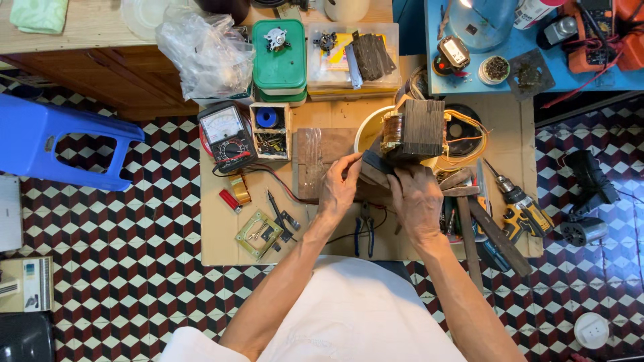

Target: The person repeatedly inserts thin metal laminations into a stacked core assembly on a workbench. They align and press each lamination into place by hand, occasionally using a hammer to tap the stack flush. The person handles multiple laminations one at a time and continues the insertion process throughout the clip.

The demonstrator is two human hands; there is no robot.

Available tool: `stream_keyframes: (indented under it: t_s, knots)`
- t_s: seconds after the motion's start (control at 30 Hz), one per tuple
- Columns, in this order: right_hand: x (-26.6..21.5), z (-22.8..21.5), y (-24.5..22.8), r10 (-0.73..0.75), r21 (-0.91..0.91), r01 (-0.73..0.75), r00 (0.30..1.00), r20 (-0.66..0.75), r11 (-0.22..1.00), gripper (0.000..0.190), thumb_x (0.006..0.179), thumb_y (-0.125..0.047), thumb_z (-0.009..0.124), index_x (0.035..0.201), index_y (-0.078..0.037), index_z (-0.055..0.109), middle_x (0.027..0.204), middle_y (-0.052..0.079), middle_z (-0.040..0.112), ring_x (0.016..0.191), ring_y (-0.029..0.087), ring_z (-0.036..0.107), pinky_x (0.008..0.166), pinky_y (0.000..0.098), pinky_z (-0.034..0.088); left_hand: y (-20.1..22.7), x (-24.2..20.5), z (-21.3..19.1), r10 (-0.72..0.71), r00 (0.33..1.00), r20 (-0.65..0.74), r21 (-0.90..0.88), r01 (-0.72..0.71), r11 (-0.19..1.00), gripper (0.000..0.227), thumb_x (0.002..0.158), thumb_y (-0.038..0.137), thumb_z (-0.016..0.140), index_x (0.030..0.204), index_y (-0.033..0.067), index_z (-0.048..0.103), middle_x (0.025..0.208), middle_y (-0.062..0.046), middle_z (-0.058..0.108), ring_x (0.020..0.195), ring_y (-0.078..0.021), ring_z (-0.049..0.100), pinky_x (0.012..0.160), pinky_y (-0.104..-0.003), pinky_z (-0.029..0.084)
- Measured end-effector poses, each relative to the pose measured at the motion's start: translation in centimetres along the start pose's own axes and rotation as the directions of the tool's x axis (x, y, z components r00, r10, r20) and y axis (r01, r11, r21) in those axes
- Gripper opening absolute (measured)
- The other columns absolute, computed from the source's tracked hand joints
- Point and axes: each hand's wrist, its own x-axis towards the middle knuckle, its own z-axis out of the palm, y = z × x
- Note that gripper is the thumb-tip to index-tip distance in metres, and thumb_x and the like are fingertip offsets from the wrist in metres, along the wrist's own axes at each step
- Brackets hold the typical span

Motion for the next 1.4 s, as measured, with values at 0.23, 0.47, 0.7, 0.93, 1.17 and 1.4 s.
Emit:
stream_keyframes:
  t_s: [0.23, 0.47, 0.7, 0.93, 1.17, 1.4]
  knots:
    - [0.1, -0.7, 0.7, 0.027, 0.108, -0.031, 0.999, 0.033, 0.994, 0.022, 0.089, -0.012, 0.078, 0.108, -0.002, 0.073, 0.101, 0.017, 0.067, 0.093, 0.037, 0.064, 0.082, 0.0445, 0.054, 0.8, 0.2, -0.5, -0.027, 0.999, 0.037, -0.132, 0.032, 0.991, 0.034, 0.101, 0.028, 0.061, 0.126, 0.0062, 0.068, 0.103, -0.009, 0.074, 0.092, -0.0176, 0.069, 0.083, -0.032, 0.055]
    - [-0.6, -4.1, -2.6, 0.465, 0.496, -0.464, 0.876, 0.131, 0.734, 0.016, 0.098, -0.011, 0.071, 0.109, -0.001, 0.075, 0.086, 0.004, 0.066, 0.066, 0.013, 0.05, 0.059, 0.0262, 0.042, 7.5, -2.3, -2.5, -0.006, 1.0, -0.029, -0.154, 0.001, 0.988, 0.031, 0.101, 0.027, 0.061, 0.122, 0.006, 0.07, 0.103, -0.007, 0.075, 0.092, -0.0143, 0.069, 0.082, -0.03, 0.057]
    - [0.5, -5.7, -4.0, 0.729, 0.909, -0.403, 0.654, 0.203, 0.108, 0.013, 0.1, -0.009, 0.065, 0.105, 0.001, 0.072, 0.088, 0.0, 0.068, 0.074, 0.005, 0.056, 0.067, 0.02, 0.045, 12.6, -5.1, -0.3, -0.032, 0.908, 0.417, -0.402, 0.216, 0.89, 0.029, 0.102, 0.022, 0.064, 0.122, 0.0012, 0.069, 0.104, -0.007, 0.076, 0.096, -0.0112, 0.07, 0.087, -0.026, 0.056]
    - [1.7, -8.5, -2.0, 0.64, 0.891, -0.444, 0.712, 0.289, 0.091, 0.017, 0.099, -0.008, 0.065, 0.11, 0.001, 0.072, 0.092, 0.002, 0.068, 0.083, 0.006, 0.06, 0.078, 0.021, 0.05, 14.4, -2.0, -0.7, -0.061, 0.809, 0.585, -0.365, 0.33, 0.871, 0.024, 0.101, 0.019, 0.067, 0.11, -0.0018, 0.068, 0.097, -0.006, 0.075, 0.091, -0.0104, 0.071, 0.086, -0.027, 0.059]
    - [4.7, -10.9, 0.9, 0.507, 0.78, -0.537, 0.794, 0.337, 0.323, 0.018, 0.1, -0.009, 0.066, 0.11, 0.004, 0.074, 0.09, 0.005, 0.069, 0.074, 0.007, 0.061, 0.064, 0.0208, 0.05, 18.3, 3.4, -2.8, -0.067, 0.708, 0.703, 0.013, 0.082, 0.997, 0.022, 0.099, 0.023, 0.068, 0.107, 0.0031, 0.073, 0.09, -0.005, 0.077, 0.085, -0.0095, 0.07, 0.077, -0.028, 0.059]
    - [8.6, -9.5, 1.5, 0.677, 0.762, -0.483, 0.732, 0.08, 0.432, 0.022, 0.107, -0.013, 0.062, 0.123, 0.002, 0.066, 0.09, 0.006, 0.071, 0.075, 0.007, 0.064, 0.068, 0.0213, 0.053, 18.2, 7.3, 0.5, 0.369, 0.865, 0.339, 0.147, -0.436, 0.888, 0.031, 0.097, 0.018, 0.072, 0.125, 0.0075, 0.064, 0.124, -0.012, 0.069, 0.119, -0.0277, 0.066, 0.103, -0.04, 0.051]
